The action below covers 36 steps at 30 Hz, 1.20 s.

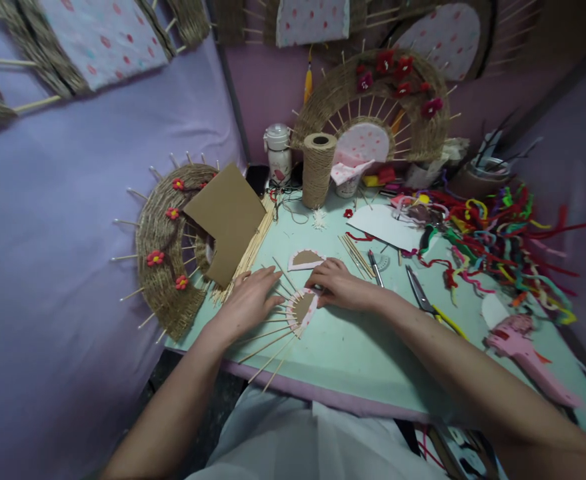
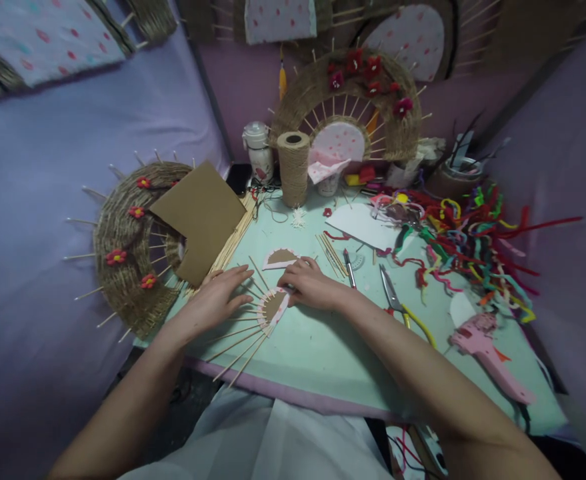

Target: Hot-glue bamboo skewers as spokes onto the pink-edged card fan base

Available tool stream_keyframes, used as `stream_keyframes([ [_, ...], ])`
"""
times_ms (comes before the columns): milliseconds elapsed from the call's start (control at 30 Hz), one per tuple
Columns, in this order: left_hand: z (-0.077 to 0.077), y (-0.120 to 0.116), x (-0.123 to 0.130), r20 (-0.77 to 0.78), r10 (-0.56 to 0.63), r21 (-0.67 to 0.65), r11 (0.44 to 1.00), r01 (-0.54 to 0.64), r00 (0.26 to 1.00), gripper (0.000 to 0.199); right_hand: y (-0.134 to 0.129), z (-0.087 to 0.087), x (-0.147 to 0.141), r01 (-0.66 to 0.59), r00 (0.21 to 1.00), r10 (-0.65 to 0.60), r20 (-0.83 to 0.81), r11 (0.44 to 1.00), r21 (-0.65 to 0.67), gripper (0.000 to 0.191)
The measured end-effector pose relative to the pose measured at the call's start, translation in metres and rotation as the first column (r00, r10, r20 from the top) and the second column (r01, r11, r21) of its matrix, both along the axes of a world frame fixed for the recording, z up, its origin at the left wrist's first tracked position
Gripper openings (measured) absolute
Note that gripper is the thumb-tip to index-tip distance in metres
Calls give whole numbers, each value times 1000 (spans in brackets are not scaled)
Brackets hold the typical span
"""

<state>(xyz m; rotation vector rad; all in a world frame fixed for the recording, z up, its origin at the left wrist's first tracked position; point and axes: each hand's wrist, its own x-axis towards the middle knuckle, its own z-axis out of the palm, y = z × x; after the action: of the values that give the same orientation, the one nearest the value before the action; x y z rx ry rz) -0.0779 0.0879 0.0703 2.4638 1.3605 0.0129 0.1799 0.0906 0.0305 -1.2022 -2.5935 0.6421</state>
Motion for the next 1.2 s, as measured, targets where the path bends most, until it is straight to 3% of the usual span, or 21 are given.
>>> stream_keyframes([
  [167,-2,-1,1,5,-15,11,1000,15,1000,47,-8,-1,-5,38,999,-39,22,999,25,30],
  [333,-2,0,4,-10,-27,1,1000,27,1000,48,-29,12,-4,132,990,-134,39,989,70,58],
  [400,1,1,6,-15,-40,3,999,40,999,48,-40,19,1,199,979,-203,27,974,107,52],
  [533,10,8,12,-10,-71,32,997,72,997,48,-68,30,20,363,932,-359,-54,927,93,15],
  [700,26,28,28,-15,-145,67,987,146,989,45,-107,31,50,503,863,-496,-96,861,78,31],
  [800,31,44,47,14,-218,59,974,217,976,42,-133,38,67,599,800,-597,-65,800,26,44],
  [867,28,56,65,63,-313,42,949,311,948,36,-151,44,81,663,747,-665,-26,747,-53,43],
  [967,17,71,96,97,-413,51,911,410,905,28,-179,49,112,782,622,-781,60,616,-90,39],
  [1133,-4,96,138,77,-481,91,876,474,873,26,-224,28,181,903,335,-915,223,379,200,42],
  [1200,-8,108,149,89,-527,101,849,518,845,26,-234,13,202,896,269,-917,294,350,274,43],
])
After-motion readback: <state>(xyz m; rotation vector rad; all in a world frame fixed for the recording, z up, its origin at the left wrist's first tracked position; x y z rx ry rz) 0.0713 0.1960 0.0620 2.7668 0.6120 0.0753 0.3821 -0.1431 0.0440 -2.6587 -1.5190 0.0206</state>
